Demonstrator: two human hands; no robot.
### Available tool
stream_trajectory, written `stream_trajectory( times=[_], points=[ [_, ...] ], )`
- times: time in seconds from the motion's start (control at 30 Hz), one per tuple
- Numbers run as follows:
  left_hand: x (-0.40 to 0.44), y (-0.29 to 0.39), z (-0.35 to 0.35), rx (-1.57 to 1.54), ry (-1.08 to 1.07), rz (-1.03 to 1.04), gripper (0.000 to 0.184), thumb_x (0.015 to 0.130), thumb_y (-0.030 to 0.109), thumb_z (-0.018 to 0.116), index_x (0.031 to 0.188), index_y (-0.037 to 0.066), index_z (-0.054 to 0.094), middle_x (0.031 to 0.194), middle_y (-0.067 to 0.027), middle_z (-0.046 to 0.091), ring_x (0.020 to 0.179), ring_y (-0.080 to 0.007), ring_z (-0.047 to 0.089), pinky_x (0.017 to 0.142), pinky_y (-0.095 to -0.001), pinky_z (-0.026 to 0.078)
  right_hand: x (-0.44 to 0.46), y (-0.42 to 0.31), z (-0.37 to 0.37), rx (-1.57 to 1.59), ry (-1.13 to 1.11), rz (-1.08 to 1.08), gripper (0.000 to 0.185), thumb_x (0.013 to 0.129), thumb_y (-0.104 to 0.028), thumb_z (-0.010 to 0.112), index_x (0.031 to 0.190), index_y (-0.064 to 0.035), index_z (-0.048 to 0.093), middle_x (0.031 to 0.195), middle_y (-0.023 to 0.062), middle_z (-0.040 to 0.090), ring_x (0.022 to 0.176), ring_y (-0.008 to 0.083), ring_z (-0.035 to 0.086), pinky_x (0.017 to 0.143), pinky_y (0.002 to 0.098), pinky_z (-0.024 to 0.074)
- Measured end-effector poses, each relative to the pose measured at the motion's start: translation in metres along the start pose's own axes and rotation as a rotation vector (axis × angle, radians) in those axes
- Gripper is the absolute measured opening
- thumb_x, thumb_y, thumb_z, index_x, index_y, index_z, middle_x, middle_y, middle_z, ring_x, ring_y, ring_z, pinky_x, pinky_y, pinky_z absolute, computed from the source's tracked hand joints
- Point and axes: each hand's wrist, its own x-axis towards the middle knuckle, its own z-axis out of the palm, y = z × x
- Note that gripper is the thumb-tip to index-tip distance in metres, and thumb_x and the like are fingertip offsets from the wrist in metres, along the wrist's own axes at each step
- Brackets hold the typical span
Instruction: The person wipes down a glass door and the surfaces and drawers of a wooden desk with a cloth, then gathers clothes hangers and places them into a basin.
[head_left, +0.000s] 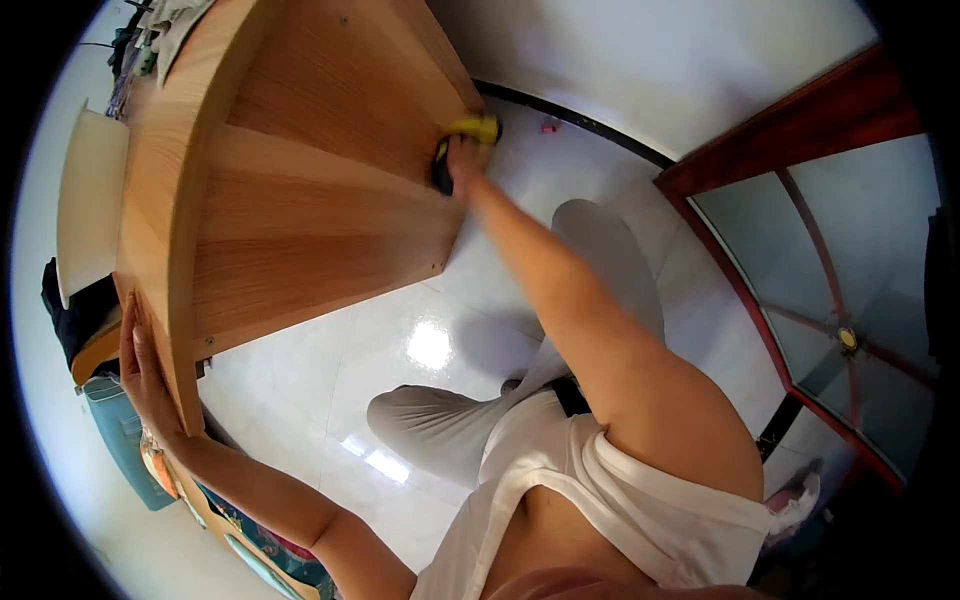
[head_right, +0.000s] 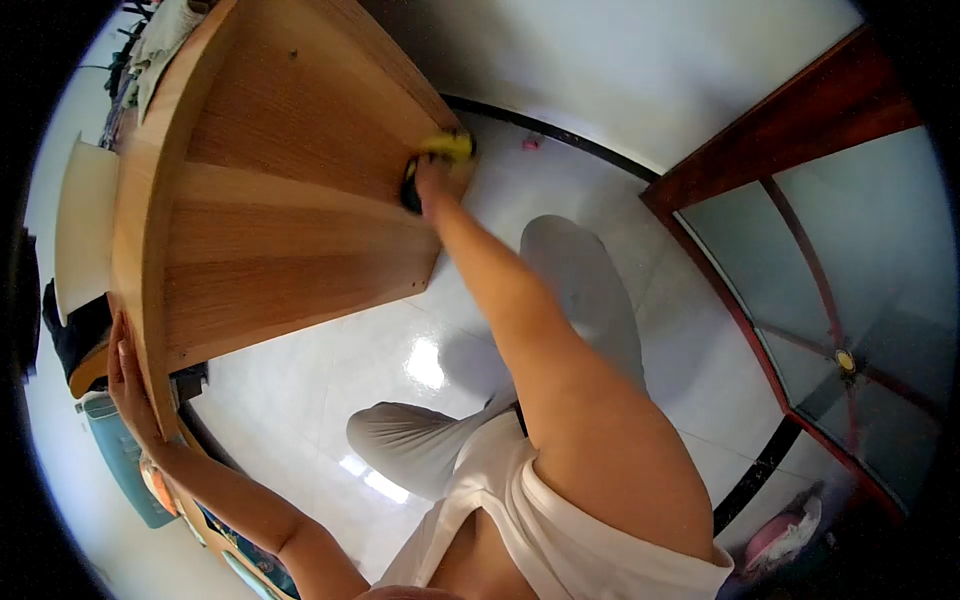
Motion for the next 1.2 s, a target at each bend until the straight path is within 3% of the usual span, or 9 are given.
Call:
stream_trajectory(
  times=[0.3, 0.37, 0.5, 0.57, 0.7, 0.87, 0.97, 1.07, 1.2],
  points=[
    [0.001, -0.007, -0.006, -0.110, -0.070, 0.015, 0.041, 0.100, 0.026, 0.051, 0.128, -0.002, 0.057, 0.129, -0.0121, 0.059, 0.116, -0.0164, 0.053, 0.101, -0.0271, 0.039, -0.189, -0.083, 0.017, 1.108, -0.363, 0.791, 0.066, 0.097, -0.045, 0.040, 0.147, -0.0052, 0.026, 0.154, 0.0170, 0.021, 0.137, 0.0333, 0.028, 0.111, 0.0420, 0.0260],
    [0.002, -0.008, -0.006, -0.080, -0.070, 0.007, 0.041, 0.100, 0.026, 0.052, 0.128, -0.002, 0.057, 0.129, -0.0125, 0.059, 0.117, -0.0170, 0.053, 0.101, -0.0270, 0.038, -0.206, -0.119, -0.003, 1.035, -0.384, 0.579, 0.068, 0.097, -0.047, 0.039, 0.148, -0.0052, 0.024, 0.156, 0.0162, 0.017, 0.139, 0.0331, 0.025, 0.112, 0.0416, 0.0239],
    [-0.003, 0.000, 0.000, -0.099, -0.025, 0.052, 0.038, 0.098, 0.024, 0.054, 0.125, -0.001, 0.060, 0.124, -0.0122, 0.062, 0.112, -0.0158, 0.056, 0.099, -0.0249, 0.040, -0.248, -0.194, -0.049, 0.732, -0.313, -0.170, 0.060, 0.095, -0.037, 0.047, 0.134, 0.0064, 0.033, 0.146, 0.0347, 0.019, 0.135, 0.0436, 0.024, 0.111, 0.0500, 0.0192],
    [-0.004, 0.000, 0.001, -0.164, -0.020, -0.006, 0.037, 0.097, 0.025, 0.056, 0.124, -0.001, 0.061, 0.121, -0.0118, 0.063, 0.109, -0.0142, 0.057, 0.096, -0.0234, 0.041, -0.261, -0.206, -0.040, 0.483, -0.028, -0.652, 0.050, 0.090, -0.028, 0.056, 0.124, 0.0055, 0.039, 0.127, 0.0317, 0.034, 0.118, 0.0431, 0.035, 0.104, 0.0471, 0.0262],
    [-0.002, -0.004, 0.000, -0.178, 0.009, -0.062, 0.039, 0.096, 0.029, 0.059, 0.122, 0.000, 0.063, 0.115, -0.0108, 0.065, 0.101, -0.0111, 0.058, 0.092, -0.0214, 0.043, -0.304, -0.202, -0.020, 0.374, 0.130, -1.079, 0.048, 0.081, -0.018, 0.061, 0.120, 0.0047, 0.044, 0.124, 0.0341, 0.035, 0.115, 0.0455, 0.036, 0.098, 0.0553, 0.0266],
    [-0.005, -0.001, 0.002, -0.080, 0.040, -0.036, 0.040, 0.096, 0.031, 0.058, 0.121, 0.000, 0.064, 0.107, -0.0080, 0.066, 0.092, -0.0077, 0.058, 0.083, -0.0183, 0.045, -0.303, -0.134, 0.024, 0.118, 0.018, -1.334, 0.054, 0.083, -0.036, 0.062, 0.132, -0.0160, 0.054, 0.146, 0.0186, 0.036, 0.135, 0.0514, 0.023, 0.106, 0.0654, 0.0147],
    [-0.005, 0.002, 0.005, -0.129, 0.080, -0.084, 0.041, 0.097, 0.030, 0.058, 0.123, -0.002, 0.062, 0.107, -0.0095, 0.067, 0.089, -0.0082, 0.060, 0.081, -0.0176, 0.046, -0.259, -0.069, 0.040, 0.098, 0.054, -1.639, 0.032, 0.074, -0.038, 0.070, 0.105, -0.0304, 0.069, 0.141, 0.0007, 0.045, 0.139, 0.0397, 0.025, 0.109, 0.0636, 0.0194],
    [-0.009, 0.007, 0.006, -0.074, 0.104, -0.082, 0.040, 0.097, 0.029, 0.057, 0.124, 0.000, 0.062, 0.108, -0.0101, 0.067, 0.091, -0.0104, 0.063, 0.080, -0.0173, 0.048, -0.221, -0.010, 0.042, -0.056, -0.023, -1.564, 0.028, 0.073, -0.033, 0.071, 0.100, -0.0270, 0.070, 0.124, 0.0039, 0.051, 0.132, 0.0382, 0.035, 0.108, 0.0613, 0.0251],
    [-0.010, 0.007, 0.014, 0.104, 0.190, 0.001, 0.042, 0.095, 0.036, 0.055, 0.122, 0.005, 0.065, 0.118, -0.0118, 0.066, 0.102, -0.0176, 0.065, 0.089, -0.0265, 0.050, -0.207, 0.029, 0.031, 0.154, -0.155, -0.858, 0.044, 0.084, -0.031, 0.066, 0.121, -0.0101, 0.058, 0.125, 0.0151, 0.048, 0.126, 0.0381, 0.040, 0.109, 0.0518, 0.0283]
  ],
)
